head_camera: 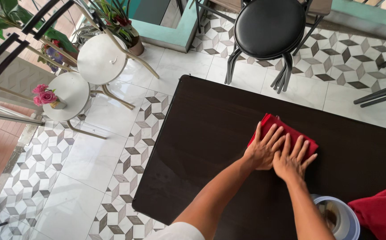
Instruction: The person folds red cloths on a dark table, sprays a liquid from a bottle onto the surface, and continues folding the cloths.
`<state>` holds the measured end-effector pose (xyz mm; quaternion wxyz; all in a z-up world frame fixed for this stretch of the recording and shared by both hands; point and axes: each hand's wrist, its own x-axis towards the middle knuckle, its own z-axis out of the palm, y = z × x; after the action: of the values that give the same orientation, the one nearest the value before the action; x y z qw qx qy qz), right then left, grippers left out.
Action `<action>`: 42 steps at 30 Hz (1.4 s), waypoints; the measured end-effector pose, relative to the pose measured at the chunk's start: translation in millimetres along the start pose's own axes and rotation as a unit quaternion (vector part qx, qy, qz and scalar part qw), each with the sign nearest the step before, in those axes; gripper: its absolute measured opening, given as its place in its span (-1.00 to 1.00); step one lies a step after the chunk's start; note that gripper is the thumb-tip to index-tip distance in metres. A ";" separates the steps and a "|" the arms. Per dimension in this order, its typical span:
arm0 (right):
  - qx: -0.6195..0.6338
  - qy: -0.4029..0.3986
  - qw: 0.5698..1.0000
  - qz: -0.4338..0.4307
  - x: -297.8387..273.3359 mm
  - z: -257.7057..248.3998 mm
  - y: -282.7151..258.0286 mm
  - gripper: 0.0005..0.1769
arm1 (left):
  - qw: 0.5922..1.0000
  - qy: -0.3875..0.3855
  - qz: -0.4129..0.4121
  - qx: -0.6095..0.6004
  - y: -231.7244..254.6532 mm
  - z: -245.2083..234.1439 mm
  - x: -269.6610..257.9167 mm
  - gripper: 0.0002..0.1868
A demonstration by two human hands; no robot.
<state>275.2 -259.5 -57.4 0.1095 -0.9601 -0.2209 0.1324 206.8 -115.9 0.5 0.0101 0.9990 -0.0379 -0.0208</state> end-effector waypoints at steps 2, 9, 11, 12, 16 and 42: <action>-0.022 0.006 1.000 -0.013 -26.6 9.9 -7.8 -0.08 | 1.000 -0.001 -0.003 -0.004 5.8 1.7 -27.8 -0.16; -0.306 -0.119 0.942 -0.066 -104.3 -1.0 -89.0 -0.04 | 0.998 0.027 -0.044 -0.033 5.9 2.4 -137.1 -0.17; -0.339 -0.138 0.926 -0.098 -120.3 -3.6 -116.6 -0.05 | 0.997 0.034 -0.071 -0.025 1.1 3.1 -166.3 -0.18; -0.333 -0.141 0.926 -0.112 -127.2 -3.3 -128.4 -0.05 | 0.995 0.037 -0.085 -0.021 -2.1 2.1 -177.6 -0.18; -0.316 -0.143 0.922 -0.171 -123.2 7.9 -158.2 -0.04 | 0.994 -0.040 -0.089 0.042 -27.0 -0.8 -198.7 -0.14; 0.004 0.075 0.967 -0.243 84.9 -8.8 -76.7 -0.12 | 0.989 0.012 -0.145 -0.007 -88.0 5.5 10.5 -0.06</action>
<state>321.3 -154.9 -46.0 0.1589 -0.8844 -0.4379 0.0299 223.7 -29.1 -7.3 0.0144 0.9940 0.1075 -0.0103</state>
